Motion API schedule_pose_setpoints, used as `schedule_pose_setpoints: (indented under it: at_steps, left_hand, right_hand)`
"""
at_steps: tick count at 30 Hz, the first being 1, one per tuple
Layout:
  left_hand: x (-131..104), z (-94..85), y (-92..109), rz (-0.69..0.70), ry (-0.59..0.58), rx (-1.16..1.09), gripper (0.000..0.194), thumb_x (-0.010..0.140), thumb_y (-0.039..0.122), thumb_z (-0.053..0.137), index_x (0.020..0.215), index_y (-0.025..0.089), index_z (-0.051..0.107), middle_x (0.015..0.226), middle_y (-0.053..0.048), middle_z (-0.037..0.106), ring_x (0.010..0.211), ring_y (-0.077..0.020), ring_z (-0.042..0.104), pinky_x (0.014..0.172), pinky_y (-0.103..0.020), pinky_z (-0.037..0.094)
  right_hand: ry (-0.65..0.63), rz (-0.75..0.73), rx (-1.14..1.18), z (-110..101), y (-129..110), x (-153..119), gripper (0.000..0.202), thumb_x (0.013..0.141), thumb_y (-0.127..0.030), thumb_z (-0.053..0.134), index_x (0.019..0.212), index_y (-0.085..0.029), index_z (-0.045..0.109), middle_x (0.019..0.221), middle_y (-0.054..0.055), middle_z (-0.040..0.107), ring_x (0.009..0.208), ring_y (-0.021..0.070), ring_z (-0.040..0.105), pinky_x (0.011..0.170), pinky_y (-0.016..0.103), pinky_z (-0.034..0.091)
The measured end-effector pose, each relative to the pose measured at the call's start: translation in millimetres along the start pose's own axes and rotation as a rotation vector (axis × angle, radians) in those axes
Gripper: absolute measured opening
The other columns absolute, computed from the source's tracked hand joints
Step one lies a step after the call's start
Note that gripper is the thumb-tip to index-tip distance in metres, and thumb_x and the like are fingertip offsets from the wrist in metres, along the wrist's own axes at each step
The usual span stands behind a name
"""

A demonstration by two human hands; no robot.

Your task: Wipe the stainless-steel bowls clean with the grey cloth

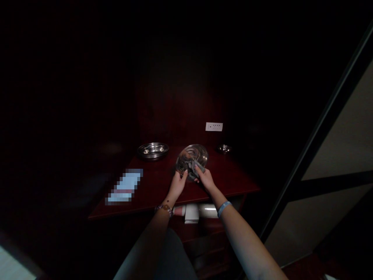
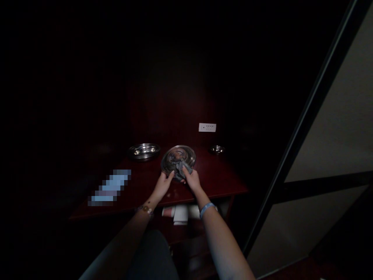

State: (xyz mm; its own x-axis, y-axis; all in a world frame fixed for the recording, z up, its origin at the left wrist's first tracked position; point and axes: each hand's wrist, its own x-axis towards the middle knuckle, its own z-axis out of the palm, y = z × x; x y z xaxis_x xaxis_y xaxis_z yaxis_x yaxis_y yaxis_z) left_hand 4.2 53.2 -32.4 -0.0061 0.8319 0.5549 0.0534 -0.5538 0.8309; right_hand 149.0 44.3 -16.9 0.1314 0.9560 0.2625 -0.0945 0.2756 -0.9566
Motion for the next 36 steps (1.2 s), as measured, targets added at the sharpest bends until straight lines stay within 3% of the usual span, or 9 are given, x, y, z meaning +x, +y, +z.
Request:
schedule_pose_setpoints:
  at_steps: [7,17,19,22,25,31,36]
  left_hand:
    - [2,-0.2,-1,-0.046,0.059,-0.021,0.039,0.085,0.038,0.054,0.117,0.015,0.058,0.122,-0.014,0.067,0.113,-0.0237,0.063,0.105,-0.041,0.043]
    - [-2,-1.5,9,-0.041,0.103,0.011,0.037,0.087,0.037,0.052,0.117,0.016,0.057,0.120,-0.014,0.067,0.113,-0.0242,0.062,0.105,-0.042,0.042]
    - [-2,-1.1,10,-0.040,0.091,0.007,0.041,0.087,0.039,0.053,0.121,0.016,0.053,0.125,-0.015,0.064,0.118,-0.0243,0.060,0.107,-0.042,0.041]
    - [-4,1.3,12,-0.025,0.049,-0.037,0.063,0.083,0.040,0.061,0.137,0.018,0.037,0.139,-0.017,0.054,0.127,-0.0231,0.055,0.109,-0.041,0.040]
    - [-5,4.2,14,-0.047,-0.020,-0.022,0.076,0.081,0.040,0.066,0.140,0.014,0.026,0.135,-0.021,0.055,0.124,-0.0245,0.057,0.109,-0.043,0.040]
    - [-4,3.3,12,0.019,-0.029,0.031,0.052,0.088,0.039,0.053,0.128,0.011,0.037,0.132,-0.022,0.056,0.126,-0.0249,0.054,0.112,-0.043,0.035]
    - [-2,2.4,9,0.054,0.011,0.039,0.053,0.089,0.038,0.053,0.133,0.012,0.038,0.137,-0.020,0.053,0.129,-0.0247,0.051,0.114,-0.043,0.033]
  right_hand:
    - [0.016,-0.016,-0.006,0,0,0,0.050,0.071,-0.065,0.070,0.070,-0.016,0.063,0.051,0.000,0.064,0.040,0.0118,0.055,0.037,0.021,0.037]
    - [0.120,-0.025,-0.018,0,1,0,0.051,0.070,-0.064,0.069,0.080,-0.014,0.063,0.059,0.001,0.067,0.042,0.0118,0.055,0.037,0.021,0.039]
    - [0.115,-0.025,-0.006,-1,1,0,0.051,0.070,-0.064,0.069,0.079,-0.014,0.064,0.059,0.001,0.067,0.042,0.0116,0.055,0.037,0.021,0.039]
    - [0.103,-0.022,0.031,-1,0,0,0.051,0.071,-0.064,0.069,0.081,-0.014,0.066,0.059,0.001,0.067,0.042,0.0108,0.054,0.038,0.020,0.038]
    - [0.071,-0.017,0.053,-1,-2,-1,0.051,0.071,-0.064,0.069,0.083,-0.014,0.067,0.058,0.001,0.067,0.042,0.0106,0.053,0.039,0.020,0.038]
    - [0.016,0.000,0.049,0,-2,-1,0.053,0.071,-0.065,0.068,0.085,-0.013,0.068,0.059,0.002,0.068,0.043,0.0116,0.055,0.039,0.021,0.039]
    - [0.032,-0.004,0.031,1,0,0,0.051,0.070,-0.065,0.069,0.079,-0.014,0.068,0.058,0.003,0.068,0.042,0.0122,0.056,0.038,0.021,0.038]
